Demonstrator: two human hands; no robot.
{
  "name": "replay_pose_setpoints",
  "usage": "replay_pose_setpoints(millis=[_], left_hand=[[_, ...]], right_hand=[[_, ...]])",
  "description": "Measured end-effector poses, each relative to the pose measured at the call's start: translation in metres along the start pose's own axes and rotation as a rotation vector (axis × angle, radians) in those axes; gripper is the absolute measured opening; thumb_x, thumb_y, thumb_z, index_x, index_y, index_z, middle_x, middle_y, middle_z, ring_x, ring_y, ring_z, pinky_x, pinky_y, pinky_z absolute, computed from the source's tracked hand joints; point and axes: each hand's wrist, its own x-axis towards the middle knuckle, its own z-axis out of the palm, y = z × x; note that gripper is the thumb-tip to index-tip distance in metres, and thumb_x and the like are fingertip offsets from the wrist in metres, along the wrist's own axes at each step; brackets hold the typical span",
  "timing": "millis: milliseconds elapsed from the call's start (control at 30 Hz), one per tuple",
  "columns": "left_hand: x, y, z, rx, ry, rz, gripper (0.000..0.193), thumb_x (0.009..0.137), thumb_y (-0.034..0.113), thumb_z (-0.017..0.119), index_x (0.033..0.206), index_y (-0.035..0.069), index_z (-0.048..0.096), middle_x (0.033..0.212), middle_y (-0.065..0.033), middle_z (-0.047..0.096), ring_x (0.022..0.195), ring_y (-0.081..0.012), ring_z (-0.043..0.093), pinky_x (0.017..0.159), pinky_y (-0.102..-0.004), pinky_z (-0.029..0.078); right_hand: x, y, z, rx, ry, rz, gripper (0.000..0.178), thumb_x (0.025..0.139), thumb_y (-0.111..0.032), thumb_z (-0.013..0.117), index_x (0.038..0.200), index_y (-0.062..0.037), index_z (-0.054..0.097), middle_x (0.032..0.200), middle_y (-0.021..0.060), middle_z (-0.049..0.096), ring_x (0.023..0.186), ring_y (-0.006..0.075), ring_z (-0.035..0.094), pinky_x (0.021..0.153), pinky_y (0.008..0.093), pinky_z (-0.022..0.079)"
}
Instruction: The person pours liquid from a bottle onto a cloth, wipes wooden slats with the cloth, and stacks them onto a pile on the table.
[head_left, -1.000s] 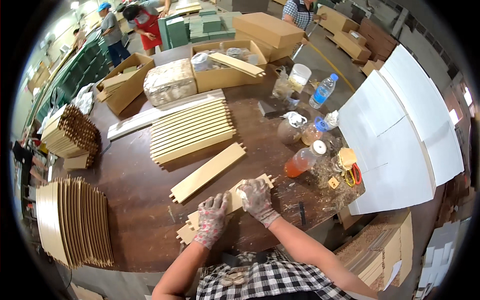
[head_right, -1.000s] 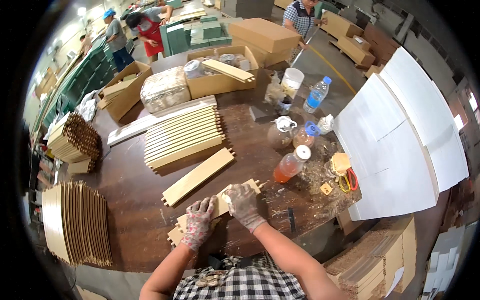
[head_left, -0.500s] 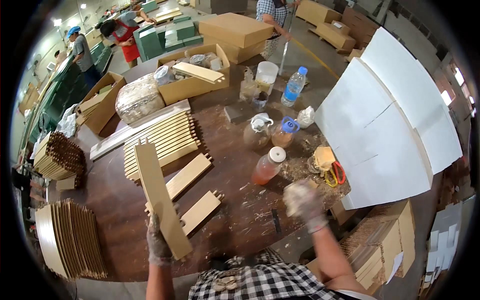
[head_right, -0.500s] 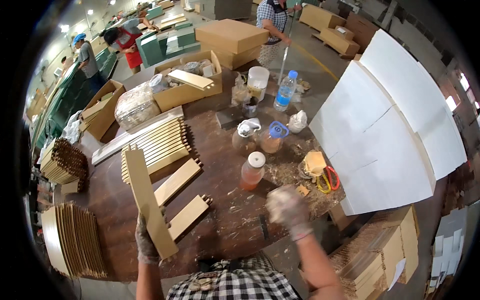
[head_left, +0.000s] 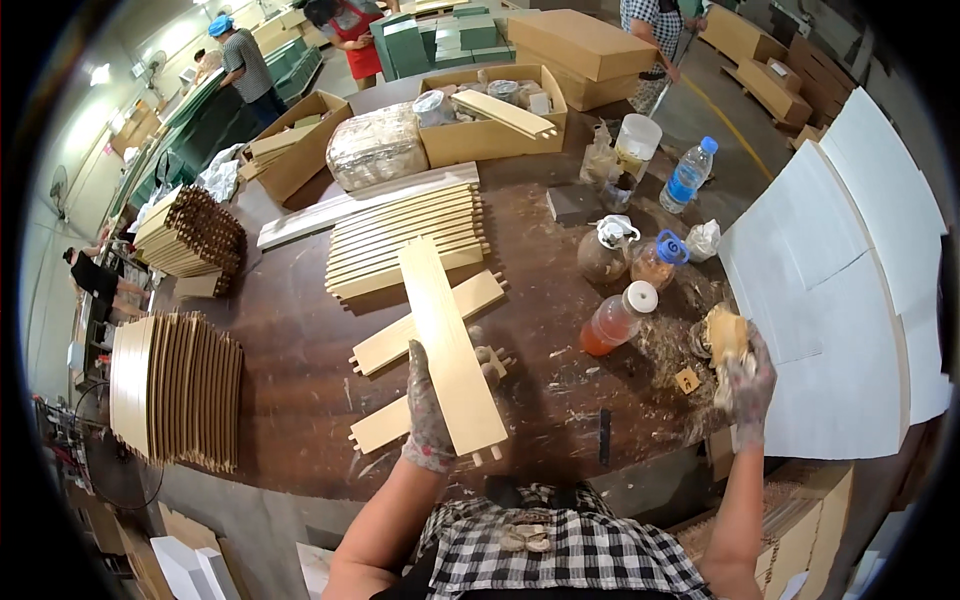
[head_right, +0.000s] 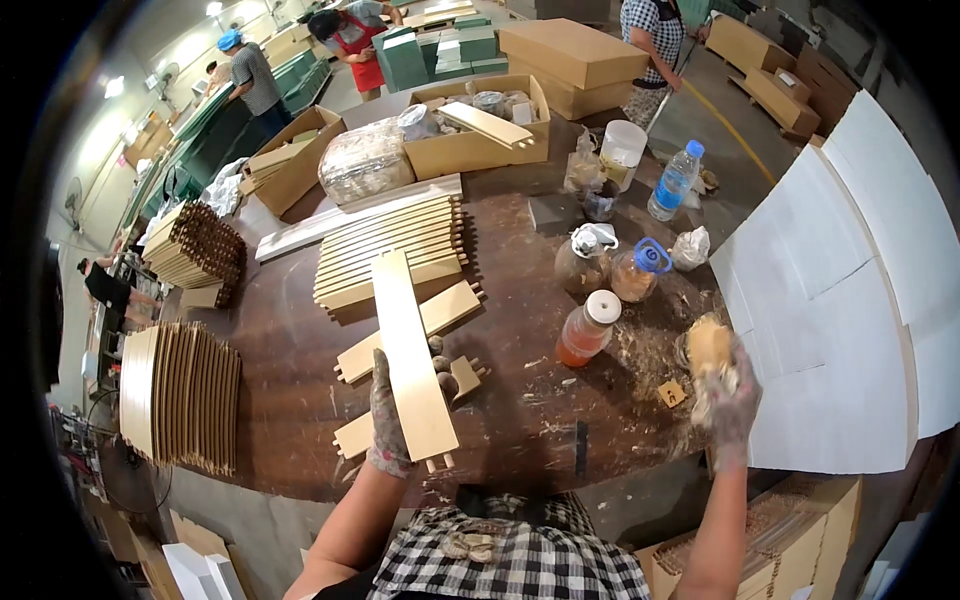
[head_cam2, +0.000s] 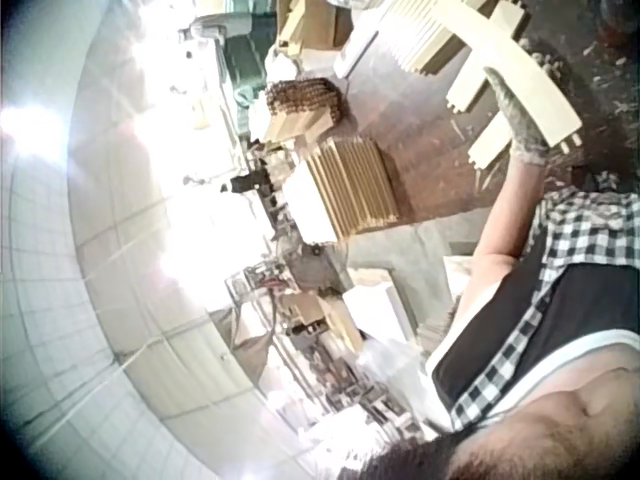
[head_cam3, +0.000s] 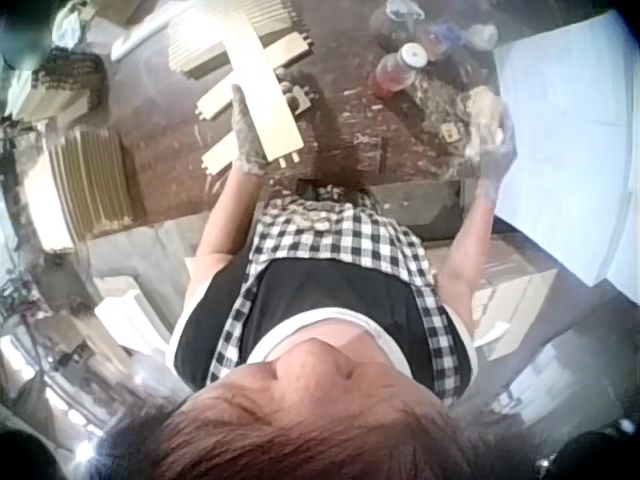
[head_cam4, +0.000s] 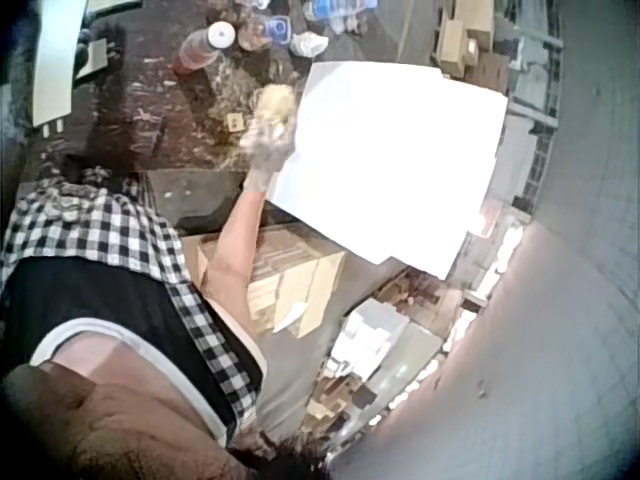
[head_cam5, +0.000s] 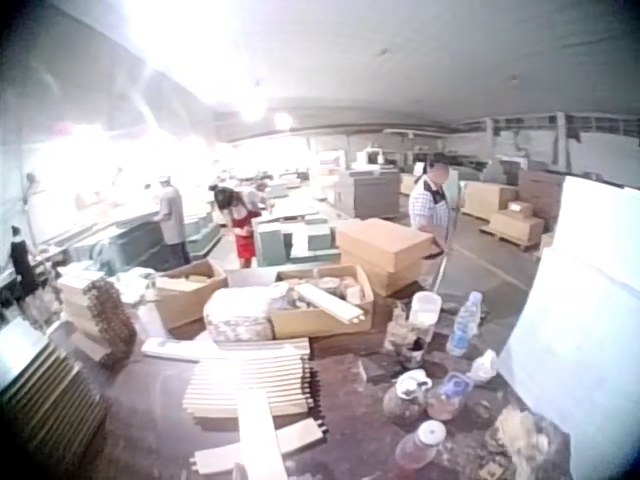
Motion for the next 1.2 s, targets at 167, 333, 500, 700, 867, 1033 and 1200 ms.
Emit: replay_pose_setpoints(millis=[167, 333, 500, 700, 867, 1033, 1200], left_hand=[[0.003, -0.011, 0.013, -0.062, -0.091, -0.038, 0.066, 0.093, 0.054, 0.051, 0.123, -0.004, 0.047, 0.103, -0.0139, 0.056, 0.086, -0.0217, 0.057, 0.075, -0.0323, 0.054], [0.001, -0.018, 0.027, 0.084, -0.059, -0.044, 0.067, 0.092, 0.057, 0.051, 0.123, -0.003, 0.048, 0.094, -0.0120, 0.058, 0.081, -0.0219, 0.060, 0.071, -0.0312, 0.055], [0.003, -0.017, 0.022, 0.072, 0.002, 0.006, 0.067, 0.093, 0.058, 0.048, 0.121, -0.003, 0.049, 0.090, -0.0105, 0.060, 0.079, -0.0215, 0.062, 0.070, -0.0301, 0.056], [0.007, -0.020, 0.027, 0.054, -0.101, -0.032, 0.065, 0.093, 0.055, 0.052, 0.121, -0.004, 0.048, 0.092, -0.0122, 0.058, 0.082, -0.0229, 0.061, 0.074, -0.0316, 0.056], [0.014, -0.012, 0.004, 0.010, -0.109, -0.028, 0.060, 0.094, 0.051, 0.053, 0.123, -0.001, 0.047, 0.104, -0.0122, 0.054, 0.084, -0.0219, 0.058, 0.076, -0.0325, 0.055], [0.012, -0.019, 0.016, 0.075, -0.015, 0.006, 0.060, 0.094, 0.053, 0.051, 0.122, 0.000, 0.048, 0.105, -0.0108, 0.054, 0.085, -0.0210, 0.056, 0.075, -0.0318, 0.055], [0.005, -0.025, 0.018, 0.039, -0.011, 0.029, 0.066, 0.092, 0.057, 0.051, 0.121, -0.002, 0.048, 0.100, -0.0104, 0.054, 0.083, -0.0206, 0.056, 0.075, -0.0334, 0.054]], right_hand=[[-0.072, -0.078, 0.067, 0.508, -0.327, -0.504, 0.064, 0.067, -0.015, 0.084, 0.122, -0.0017, 0.054, 0.116, 0.0185, 0.063, 0.103, 0.0267, 0.065, 0.085, 0.0388, 0.058], [-0.091, -0.118, 0.099, 0.254, -0.508, -0.668, 0.052, 0.067, -0.019, 0.080, 0.113, -0.0058, 0.061, 0.108, 0.0135, 0.067, 0.087, 0.0244, 0.068, 0.077, 0.0347, 0.056], [-0.093, -0.108, 0.093, 0.232, -0.403, -0.474, 0.049, 0.065, -0.010, 0.080, 0.112, -0.0050, 0.064, 0.099, 0.0106, 0.068, 0.077, 0.0234, 0.064, 0.070, 0.0350, 0.054], [-0.097, -0.111, 0.101, 0.105, -0.422, -0.599, 0.044, 0.066, -0.014, 0.080, 0.106, -0.0057, 0.063, 0.100, 0.0128, 0.068, 0.086, 0.0267, 0.068, 0.077, 0.0400, 0.056], [-0.088, -0.059, 0.077, 0.279, -0.272, -0.337, 0.052, 0.070, -0.009, 0.076, 0.117, 0.0002, 0.057, 0.111, 0.0156, 0.064, 0.097, 0.0258, 0.067, 0.086, 0.0363, 0.056], [-0.040, 0.034, 0.021, 0.135, 0.064, 0.007, 0.049, 0.086, -0.013, 0.064, 0.132, -0.0026, 0.048, 0.100, 0.0113, 0.062, 0.076, 0.0156, 0.064, 0.064, 0.0269, 0.056], [0.026, 0.075, -0.007, -0.308, 0.210, -0.104, 0.055, 0.086, -0.020, 0.064, 0.134, -0.0006, 0.046, 0.119, 0.0186, 0.059, 0.108, 0.0294, 0.059, 0.093, 0.0380, 0.048]])
